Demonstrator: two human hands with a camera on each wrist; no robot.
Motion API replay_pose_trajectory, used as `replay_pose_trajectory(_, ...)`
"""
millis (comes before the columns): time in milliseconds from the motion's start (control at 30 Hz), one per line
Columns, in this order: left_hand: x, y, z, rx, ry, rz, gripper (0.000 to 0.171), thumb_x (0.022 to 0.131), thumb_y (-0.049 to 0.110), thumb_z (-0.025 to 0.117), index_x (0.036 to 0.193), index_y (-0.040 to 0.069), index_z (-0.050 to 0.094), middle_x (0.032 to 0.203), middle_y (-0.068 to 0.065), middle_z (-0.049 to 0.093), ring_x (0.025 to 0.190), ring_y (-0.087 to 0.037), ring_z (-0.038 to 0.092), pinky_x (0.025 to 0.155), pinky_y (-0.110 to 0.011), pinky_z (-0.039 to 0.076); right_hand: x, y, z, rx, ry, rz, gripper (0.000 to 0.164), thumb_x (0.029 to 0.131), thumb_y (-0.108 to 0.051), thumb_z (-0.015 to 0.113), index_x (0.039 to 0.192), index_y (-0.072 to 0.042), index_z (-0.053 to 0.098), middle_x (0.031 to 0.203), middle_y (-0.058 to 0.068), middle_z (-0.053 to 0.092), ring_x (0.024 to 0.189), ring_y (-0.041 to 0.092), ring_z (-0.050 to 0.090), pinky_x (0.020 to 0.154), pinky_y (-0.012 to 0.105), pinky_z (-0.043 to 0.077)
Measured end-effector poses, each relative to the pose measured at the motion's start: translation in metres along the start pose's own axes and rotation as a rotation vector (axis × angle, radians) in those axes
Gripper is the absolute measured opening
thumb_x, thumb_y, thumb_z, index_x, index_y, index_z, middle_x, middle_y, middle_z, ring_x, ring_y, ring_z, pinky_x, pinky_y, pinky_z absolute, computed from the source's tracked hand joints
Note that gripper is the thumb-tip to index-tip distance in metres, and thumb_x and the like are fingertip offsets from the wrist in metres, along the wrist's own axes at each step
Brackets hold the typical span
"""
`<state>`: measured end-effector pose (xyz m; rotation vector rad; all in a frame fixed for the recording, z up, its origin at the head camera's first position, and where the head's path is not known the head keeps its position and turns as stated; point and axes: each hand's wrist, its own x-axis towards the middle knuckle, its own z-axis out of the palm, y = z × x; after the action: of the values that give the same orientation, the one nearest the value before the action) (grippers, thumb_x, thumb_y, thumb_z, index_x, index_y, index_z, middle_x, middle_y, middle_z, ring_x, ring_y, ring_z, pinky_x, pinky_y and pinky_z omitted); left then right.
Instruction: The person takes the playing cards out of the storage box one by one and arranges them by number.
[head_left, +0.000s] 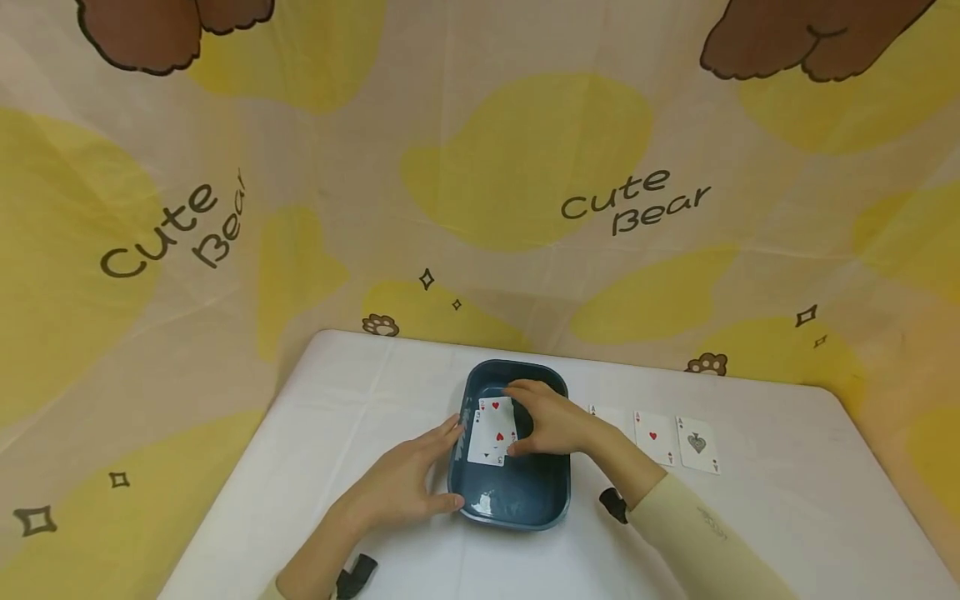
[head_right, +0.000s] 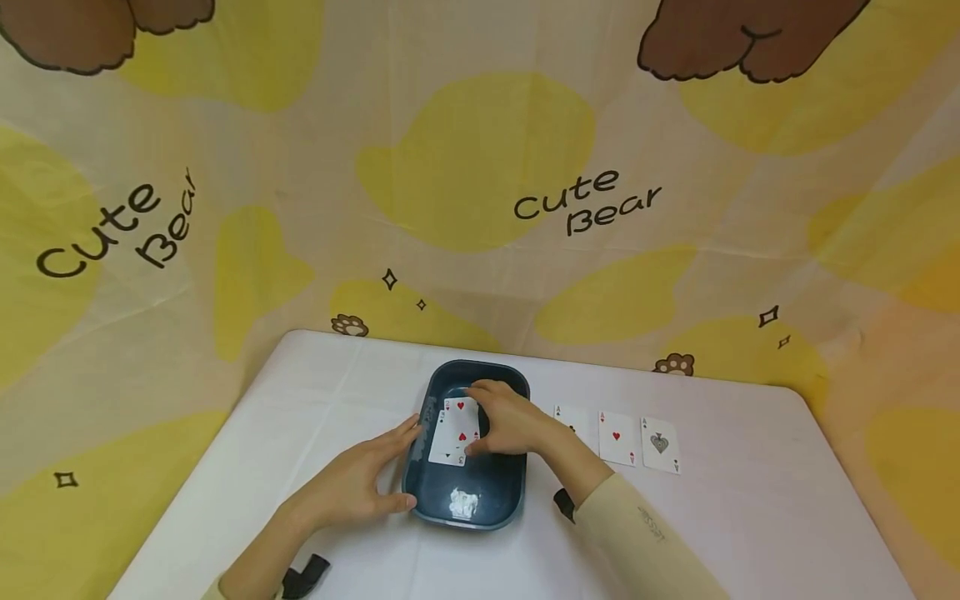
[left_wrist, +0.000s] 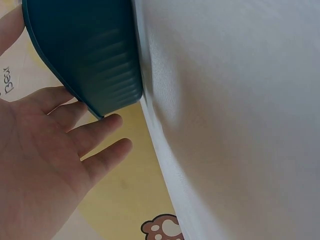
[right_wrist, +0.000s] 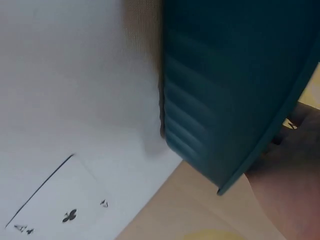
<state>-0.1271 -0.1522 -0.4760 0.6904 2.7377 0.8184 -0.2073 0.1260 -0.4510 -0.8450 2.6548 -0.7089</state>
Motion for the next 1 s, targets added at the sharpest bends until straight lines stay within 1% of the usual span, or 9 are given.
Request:
replay_pose_trajectory(200, 0.000, -0.001, -0.002, -0.005, -0.004, 0.013, 0.094, 0.085, 0.051, 0.080, 0.162, 0.015, 0.041, 0.171, 0.005, 0.030, 0.150, -0.030, 0.041, 0.115, -0.059, 0.042, 0.014, -0.001, 0.004, 0.006, -0.028, 0.008, 0.093, 0.074, -0.026, 0.095, 0.151, 0.001, 0.052, 0.156, 0.021, 0.046, 0.145, 0.042, 0.039, 0.116, 0.063, 0.039)
replay_pose_trajectory(433, -0.001, 0.000, -0.002, -0.004, -0.004, 0.009, 0.094, 0.085, 0.051, 0.080, 0.162, 0.015, 0.041, 0.171, 0.004, 0.031, 0.151, -0.030, 0.040, 0.115, -0.059, 0.041, 0.026, 0.004, 0.010, -0.052, -0.040, 0.034, 0.096, 0.068, -0.025, 0.100, 0.149, -0.002, 0.054, 0.152, 0.019, 0.049, 0.136, 0.037, 0.044, 0.115, 0.056, 0.043)
replay_pose_trajectory(600, -0.001, 0.001, -0.002, -0.007, -0.005, 0.005, 0.094, 0.085, 0.052, 0.080, 0.162, 0.015, 0.041, 0.171, 0.003, 0.031, 0.151, -0.030, 0.040, 0.115, -0.059, 0.041, 0.032, 0.003, 0.011, -0.065, -0.052, 0.045, 0.096, 0.067, -0.027, 0.101, 0.148, -0.003, 0.056, 0.148, 0.019, 0.052, 0.131, 0.036, 0.047, 0.114, 0.056, 0.043)
replay_pose_trajectory(767, -0.001, 0.001, -0.002, -0.003, -0.001, 0.008, 0.094, 0.085, 0.052, 0.080, 0.162, 0.014, 0.041, 0.170, 0.003, 0.031, 0.151, -0.029, 0.040, 0.115, -0.059, 0.042, 0.036, 0.005, 0.015, -0.073, -0.042, 0.072, 0.095, 0.067, -0.031, 0.101, 0.147, -0.004, 0.058, 0.145, 0.020, 0.053, 0.126, 0.036, 0.048, 0.113, 0.058, 0.043)
replay_pose_trajectory(867, -0.001, 0.001, -0.002, -0.002, -0.002, 0.007, 0.094, 0.085, 0.052, 0.080, 0.162, 0.014, 0.041, 0.171, 0.004, 0.031, 0.151, -0.029, 0.040, 0.115, -0.059, 0.042, 0.038, 0.006, 0.018, -0.075, -0.036, 0.093, 0.095, 0.067, -0.032, 0.101, 0.148, -0.005, 0.058, 0.143, 0.020, 0.053, 0.126, 0.036, 0.047, 0.113, 0.060, 0.042)
replay_pose_trajectory(1000, -0.001, 0.000, -0.001, -0.008, -0.002, 0.005, 0.094, 0.085, 0.051, 0.080, 0.162, 0.014, 0.041, 0.171, 0.004, 0.031, 0.151, -0.029, 0.040, 0.115, -0.060, 0.041, 0.040, 0.008, 0.021, -0.092, -0.047, 0.112, 0.096, 0.067, -0.034, 0.101, 0.149, -0.007, 0.058, 0.143, 0.020, 0.054, 0.125, 0.036, 0.047, 0.113, 0.059, 0.041)
